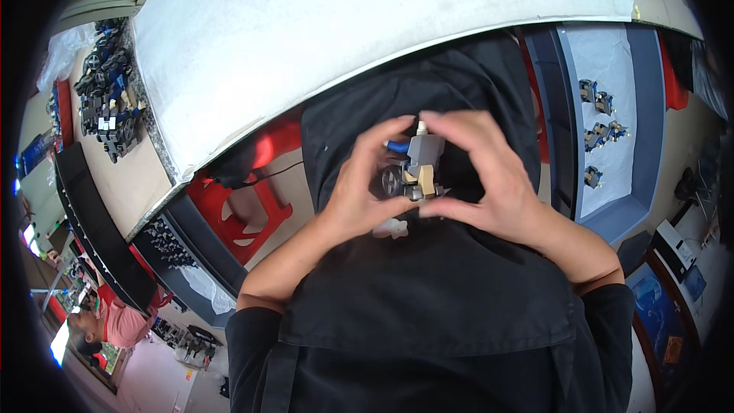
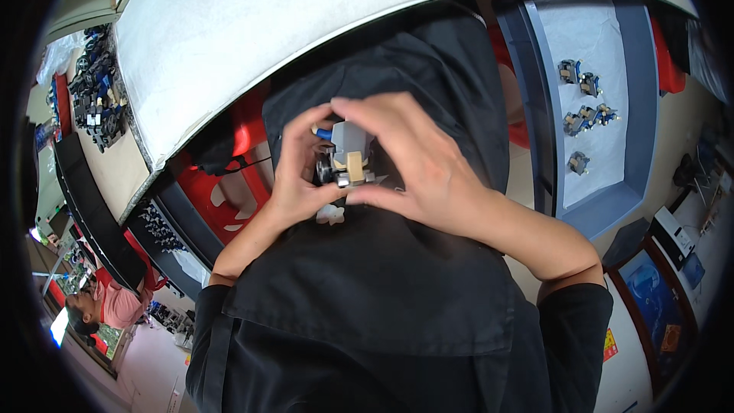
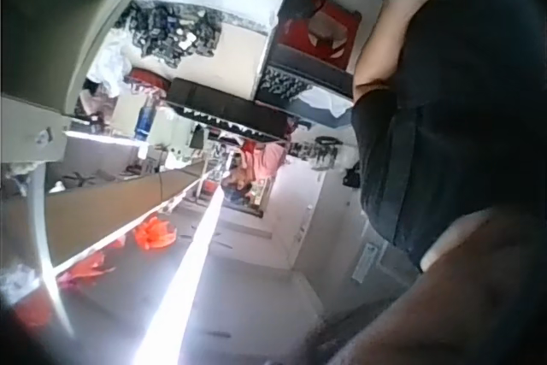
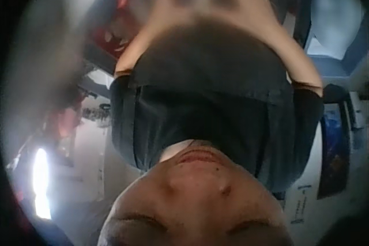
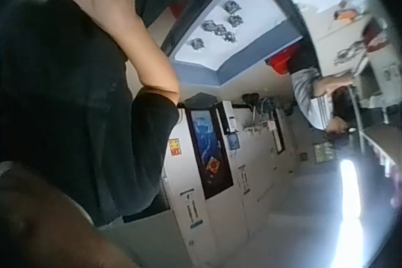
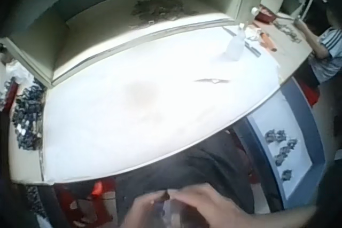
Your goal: The person assembles small plastic toy robot parts by applying glue from a bottle, then cleans away excess glue with a wipe.
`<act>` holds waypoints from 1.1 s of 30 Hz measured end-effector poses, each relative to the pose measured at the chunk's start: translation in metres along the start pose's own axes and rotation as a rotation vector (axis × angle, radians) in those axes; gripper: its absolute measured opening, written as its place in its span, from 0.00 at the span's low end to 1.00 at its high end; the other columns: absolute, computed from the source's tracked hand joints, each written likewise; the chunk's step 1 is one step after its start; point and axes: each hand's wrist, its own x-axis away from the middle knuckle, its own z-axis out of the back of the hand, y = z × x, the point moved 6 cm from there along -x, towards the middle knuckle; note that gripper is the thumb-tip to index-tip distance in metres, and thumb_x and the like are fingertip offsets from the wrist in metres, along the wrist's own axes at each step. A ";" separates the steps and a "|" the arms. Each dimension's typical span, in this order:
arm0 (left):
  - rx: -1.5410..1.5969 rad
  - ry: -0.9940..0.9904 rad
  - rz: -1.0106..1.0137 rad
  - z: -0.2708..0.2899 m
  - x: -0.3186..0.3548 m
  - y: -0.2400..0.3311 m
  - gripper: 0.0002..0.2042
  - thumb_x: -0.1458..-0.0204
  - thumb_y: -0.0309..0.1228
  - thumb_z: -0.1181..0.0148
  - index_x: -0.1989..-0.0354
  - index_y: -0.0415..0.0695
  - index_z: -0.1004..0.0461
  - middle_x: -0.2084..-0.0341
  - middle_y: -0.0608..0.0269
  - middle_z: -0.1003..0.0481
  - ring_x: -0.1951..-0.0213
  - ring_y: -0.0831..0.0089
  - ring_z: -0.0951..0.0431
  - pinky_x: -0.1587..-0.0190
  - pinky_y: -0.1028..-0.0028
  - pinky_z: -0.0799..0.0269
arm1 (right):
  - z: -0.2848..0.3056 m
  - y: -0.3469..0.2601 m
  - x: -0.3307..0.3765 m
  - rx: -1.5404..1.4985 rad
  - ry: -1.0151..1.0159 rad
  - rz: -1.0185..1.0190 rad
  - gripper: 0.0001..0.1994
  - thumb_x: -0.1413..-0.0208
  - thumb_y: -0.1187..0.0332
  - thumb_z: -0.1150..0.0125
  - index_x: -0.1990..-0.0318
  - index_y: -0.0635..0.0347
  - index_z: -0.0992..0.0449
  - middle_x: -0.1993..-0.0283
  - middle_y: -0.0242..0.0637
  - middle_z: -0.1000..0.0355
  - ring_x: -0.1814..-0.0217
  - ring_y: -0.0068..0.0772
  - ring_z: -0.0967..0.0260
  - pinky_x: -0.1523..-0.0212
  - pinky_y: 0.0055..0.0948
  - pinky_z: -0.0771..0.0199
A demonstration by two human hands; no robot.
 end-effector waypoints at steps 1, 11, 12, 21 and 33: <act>0.124 -0.068 -0.014 -0.001 -0.004 0.003 0.38 0.65 0.21 0.29 0.44 0.41 0.45 0.51 0.57 0.38 0.52 0.69 0.31 0.53 0.68 0.31 | 0.007 -0.002 -0.002 -0.068 0.015 -0.024 0.41 0.67 0.68 0.27 0.42 0.63 0.41 0.45 0.42 0.39 0.49 0.35 0.36 0.51 0.31 0.33; 0.009 -0.366 -0.089 -0.004 -0.021 0.008 0.29 0.71 0.19 0.30 0.52 0.42 0.28 0.65 0.61 0.26 0.62 0.70 0.26 0.60 0.74 0.30 | -0.005 0.031 -0.002 -0.341 -0.380 -0.497 0.18 0.58 0.64 0.31 0.67 0.64 0.33 0.76 0.38 0.31 0.73 0.29 0.31 0.73 0.26 0.33; -0.045 -0.359 -0.110 -0.006 -0.022 0.011 0.28 0.71 0.19 0.32 0.54 0.43 0.26 0.66 0.60 0.25 0.64 0.67 0.25 0.61 0.73 0.29 | -0.005 0.031 -0.002 -0.344 -0.382 -0.501 0.18 0.58 0.64 0.31 0.67 0.64 0.33 0.76 0.38 0.31 0.73 0.29 0.31 0.73 0.26 0.33; -0.116 -0.459 -0.125 -0.012 -0.021 0.016 0.28 0.69 0.25 0.32 0.51 0.47 0.27 0.66 0.59 0.26 0.66 0.66 0.24 0.65 0.71 0.27 | 0.000 0.024 -0.004 -0.206 -0.315 -0.337 0.17 0.63 0.68 0.29 0.73 0.66 0.34 0.73 0.43 0.29 0.71 0.40 0.28 0.70 0.31 0.32; -0.172 -0.496 -0.174 -0.016 -0.013 0.003 0.26 0.66 0.28 0.35 0.53 0.36 0.28 0.67 0.52 0.26 0.67 0.62 0.24 0.65 0.70 0.29 | -0.010 0.038 0.002 -0.248 -0.399 -0.523 0.16 0.65 0.69 0.28 0.75 0.67 0.31 0.77 0.43 0.28 0.73 0.36 0.28 0.71 0.30 0.31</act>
